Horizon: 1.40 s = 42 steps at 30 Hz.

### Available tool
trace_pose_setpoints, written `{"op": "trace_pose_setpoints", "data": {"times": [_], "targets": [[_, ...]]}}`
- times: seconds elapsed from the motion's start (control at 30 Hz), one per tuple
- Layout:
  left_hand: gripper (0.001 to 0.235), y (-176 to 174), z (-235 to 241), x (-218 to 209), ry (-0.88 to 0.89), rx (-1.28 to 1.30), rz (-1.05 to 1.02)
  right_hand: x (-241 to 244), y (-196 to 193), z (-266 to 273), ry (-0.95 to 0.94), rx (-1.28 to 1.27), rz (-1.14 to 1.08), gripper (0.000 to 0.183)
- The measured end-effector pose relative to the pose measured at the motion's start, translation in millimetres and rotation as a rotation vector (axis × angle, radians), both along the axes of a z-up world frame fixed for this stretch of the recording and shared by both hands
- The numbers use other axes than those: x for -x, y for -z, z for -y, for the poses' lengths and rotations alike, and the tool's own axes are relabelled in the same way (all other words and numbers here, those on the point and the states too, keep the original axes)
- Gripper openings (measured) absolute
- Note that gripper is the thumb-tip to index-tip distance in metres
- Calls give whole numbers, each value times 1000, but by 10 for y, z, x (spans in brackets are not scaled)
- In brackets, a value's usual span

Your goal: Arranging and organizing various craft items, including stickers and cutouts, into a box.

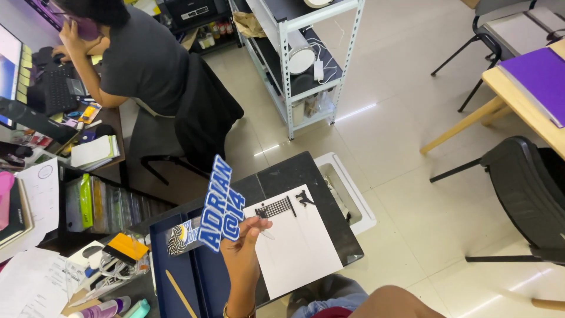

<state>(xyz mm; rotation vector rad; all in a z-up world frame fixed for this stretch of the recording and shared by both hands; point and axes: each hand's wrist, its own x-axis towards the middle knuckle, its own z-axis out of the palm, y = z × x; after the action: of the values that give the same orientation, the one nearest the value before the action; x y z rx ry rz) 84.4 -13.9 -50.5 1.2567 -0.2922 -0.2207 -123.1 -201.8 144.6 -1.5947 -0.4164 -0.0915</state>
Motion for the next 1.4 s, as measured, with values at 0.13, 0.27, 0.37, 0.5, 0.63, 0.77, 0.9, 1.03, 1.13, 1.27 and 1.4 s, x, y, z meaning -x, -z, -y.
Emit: {"op": "trace_pose_setpoints", "data": {"times": [0.13,0.27,0.37,0.5,0.63,0.77,0.9,1.03,1.13,1.27,1.4], "targets": [[19,86,-103,54,-20,-33,67,-448,581,28,-61,-21,-13,26],[19,19,-47,135,-74,-364,59,-817,1107,-115,216,117,-164,17],[22,-56,45,279,-165,-359,103,-986,1437,-233,526,311,-269,31],[24,123,122,406,-126,-232,81,-1101,1602,-297,480,419,-152,42],[28,145,152,471,-143,-193,-140,-1131,1739,-287,495,502,-167,34],[26,269,157,461,-123,-109,-72,-1131,1897,-296,471,526,51,24],[53,121,138,455,-90,-284,-194,-1125,1941,-299,439,460,-15,20],[107,-30,138,401,-85,-132,-51,-1116,2055,-339,570,453,27,22],[122,-253,199,434,-66,-213,57,-1122,2074,-379,596,459,-31,20],[67,95,181,506,-298,-323,92,-1136,2107,-428,692,599,88,18],[20,301,228,518,-640,-402,-225,-1134,2038,-497,735,703,172,15]]}}
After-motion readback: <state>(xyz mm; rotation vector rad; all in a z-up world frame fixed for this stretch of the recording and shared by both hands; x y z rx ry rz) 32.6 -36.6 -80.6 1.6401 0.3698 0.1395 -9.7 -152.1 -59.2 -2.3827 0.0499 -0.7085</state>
